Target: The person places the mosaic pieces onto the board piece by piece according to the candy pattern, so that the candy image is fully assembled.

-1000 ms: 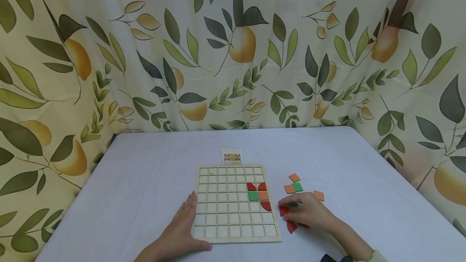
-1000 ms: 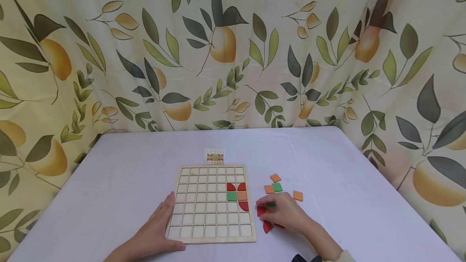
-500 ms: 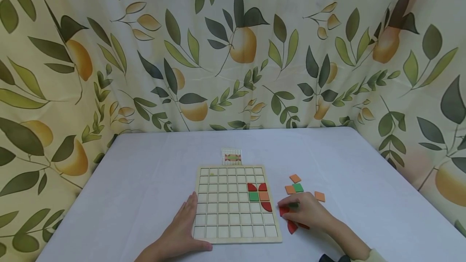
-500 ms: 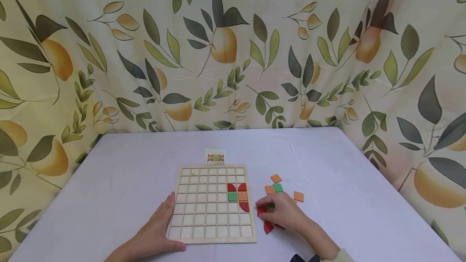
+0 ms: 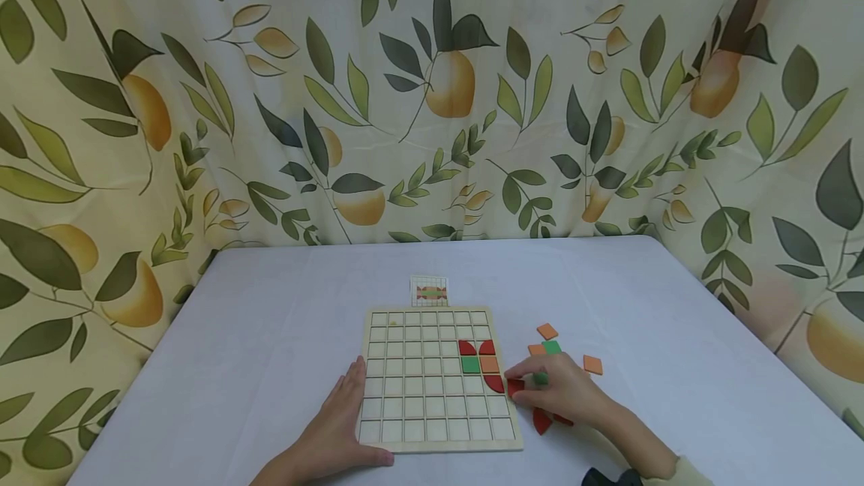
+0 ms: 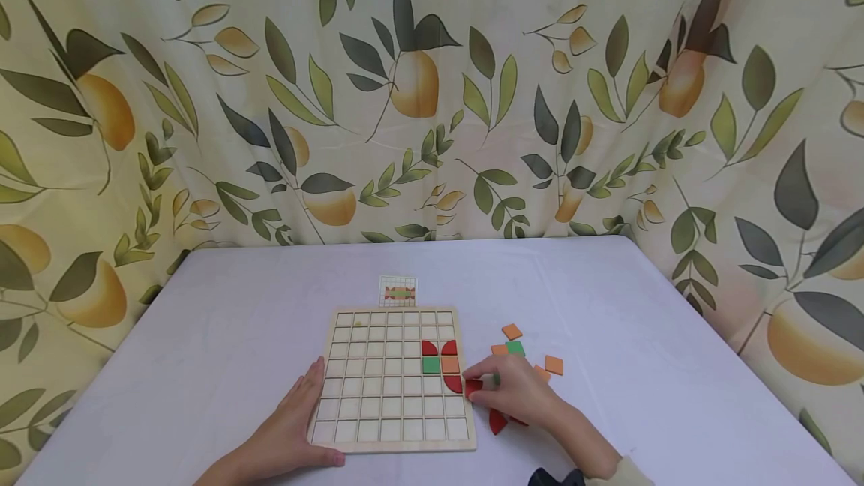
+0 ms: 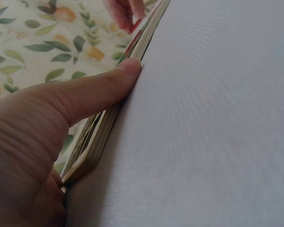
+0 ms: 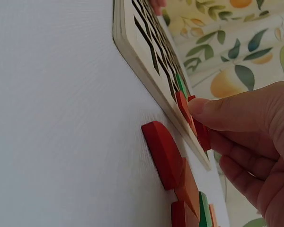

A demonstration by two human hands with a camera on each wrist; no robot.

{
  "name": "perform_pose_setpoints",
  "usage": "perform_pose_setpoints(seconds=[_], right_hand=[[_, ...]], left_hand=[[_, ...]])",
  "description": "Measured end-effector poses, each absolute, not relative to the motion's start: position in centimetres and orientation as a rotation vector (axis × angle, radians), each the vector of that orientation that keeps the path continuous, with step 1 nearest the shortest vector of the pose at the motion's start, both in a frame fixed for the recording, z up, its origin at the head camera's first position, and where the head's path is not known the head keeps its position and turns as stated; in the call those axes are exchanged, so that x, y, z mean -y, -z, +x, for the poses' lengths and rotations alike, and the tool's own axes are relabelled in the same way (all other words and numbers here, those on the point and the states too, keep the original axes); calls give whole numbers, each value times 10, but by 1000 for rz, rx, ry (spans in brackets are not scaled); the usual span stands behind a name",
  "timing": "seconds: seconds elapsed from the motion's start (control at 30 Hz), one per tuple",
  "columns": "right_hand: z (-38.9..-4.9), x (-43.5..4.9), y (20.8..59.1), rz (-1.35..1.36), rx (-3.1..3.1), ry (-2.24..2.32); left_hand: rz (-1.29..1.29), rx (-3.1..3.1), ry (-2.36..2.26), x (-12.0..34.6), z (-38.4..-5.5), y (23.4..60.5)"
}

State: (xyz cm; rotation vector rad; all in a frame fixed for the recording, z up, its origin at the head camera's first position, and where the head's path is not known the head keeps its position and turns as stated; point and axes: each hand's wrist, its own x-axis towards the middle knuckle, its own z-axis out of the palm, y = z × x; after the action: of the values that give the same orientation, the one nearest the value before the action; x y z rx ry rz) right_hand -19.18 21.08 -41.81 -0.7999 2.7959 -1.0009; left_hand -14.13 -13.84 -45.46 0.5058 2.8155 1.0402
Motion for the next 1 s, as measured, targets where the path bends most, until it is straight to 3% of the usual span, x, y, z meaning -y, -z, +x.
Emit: perform_pose_setpoints(seconds=[0.3, 1.0], right_hand=[[-196, -202, 420, -960, -2755, 1003], [-206, -176, 419, -1006, -2676, 982]], left_hand=[[474, -2812, -1036, 138, -142, 454], [471, -2819, -1025, 138, -143, 455]])
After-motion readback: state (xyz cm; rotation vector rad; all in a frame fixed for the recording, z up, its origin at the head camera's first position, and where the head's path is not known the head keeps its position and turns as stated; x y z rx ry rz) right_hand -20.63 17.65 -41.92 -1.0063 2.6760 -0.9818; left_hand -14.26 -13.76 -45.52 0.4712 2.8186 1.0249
